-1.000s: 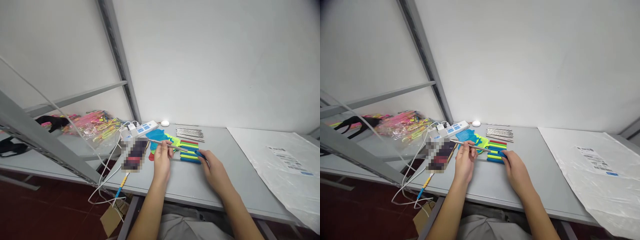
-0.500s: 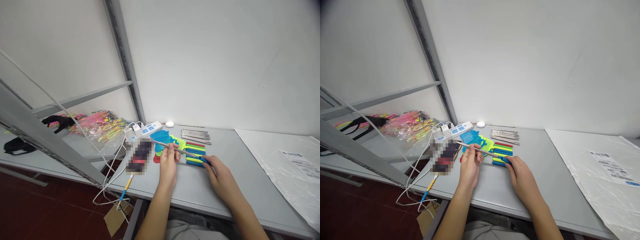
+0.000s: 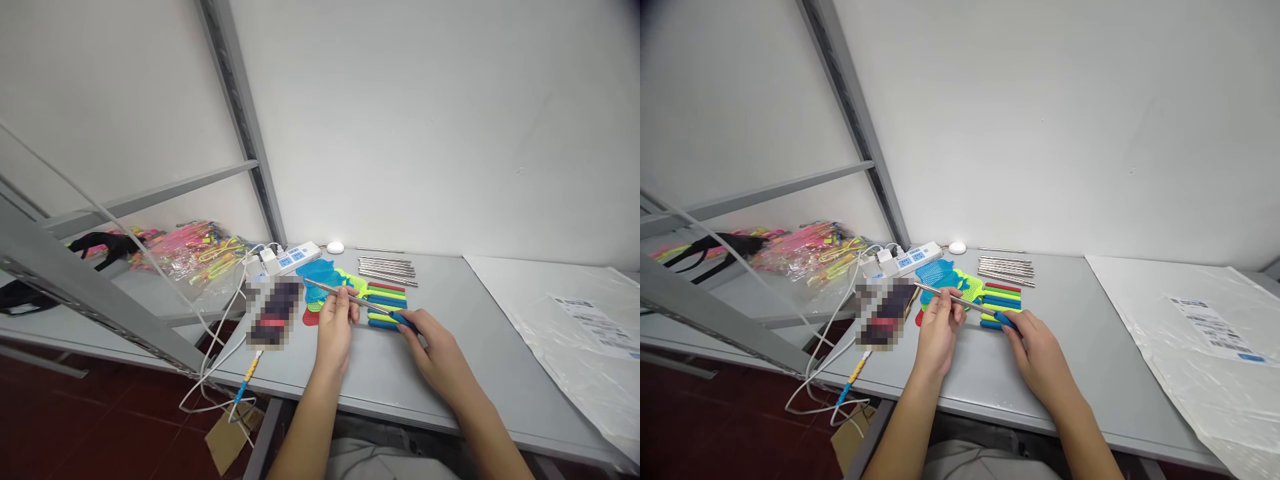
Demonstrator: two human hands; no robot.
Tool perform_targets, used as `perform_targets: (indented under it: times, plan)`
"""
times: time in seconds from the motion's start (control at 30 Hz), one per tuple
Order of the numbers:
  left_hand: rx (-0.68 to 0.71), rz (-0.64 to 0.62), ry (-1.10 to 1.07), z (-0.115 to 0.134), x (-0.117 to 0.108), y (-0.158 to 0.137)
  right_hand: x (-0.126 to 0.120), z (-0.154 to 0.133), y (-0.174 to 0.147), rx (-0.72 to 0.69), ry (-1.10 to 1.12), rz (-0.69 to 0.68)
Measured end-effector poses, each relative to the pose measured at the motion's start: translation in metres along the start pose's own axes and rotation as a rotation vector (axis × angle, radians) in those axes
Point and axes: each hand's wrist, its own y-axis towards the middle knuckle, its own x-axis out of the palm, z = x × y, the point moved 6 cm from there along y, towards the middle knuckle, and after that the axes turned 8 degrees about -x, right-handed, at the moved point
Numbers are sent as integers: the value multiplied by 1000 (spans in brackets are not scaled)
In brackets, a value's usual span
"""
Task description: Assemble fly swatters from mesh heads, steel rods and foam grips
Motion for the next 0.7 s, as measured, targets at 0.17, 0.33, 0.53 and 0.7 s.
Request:
perform_targets:
  times: [0.17,0.33,0.53,0.7]
  plan:
    - [-4,-3,3,0,1,0,0,-1,1,3,0,-1]
    - [-7,0,5,0,1,0,1,-1,1,15,-10,-45]
    - [-11,-3,12,-1,2,-1,1,-2,1,16,-25,-41]
    - [-12,-5,20,0,2,0,1,-1,0,28,-16,-48]
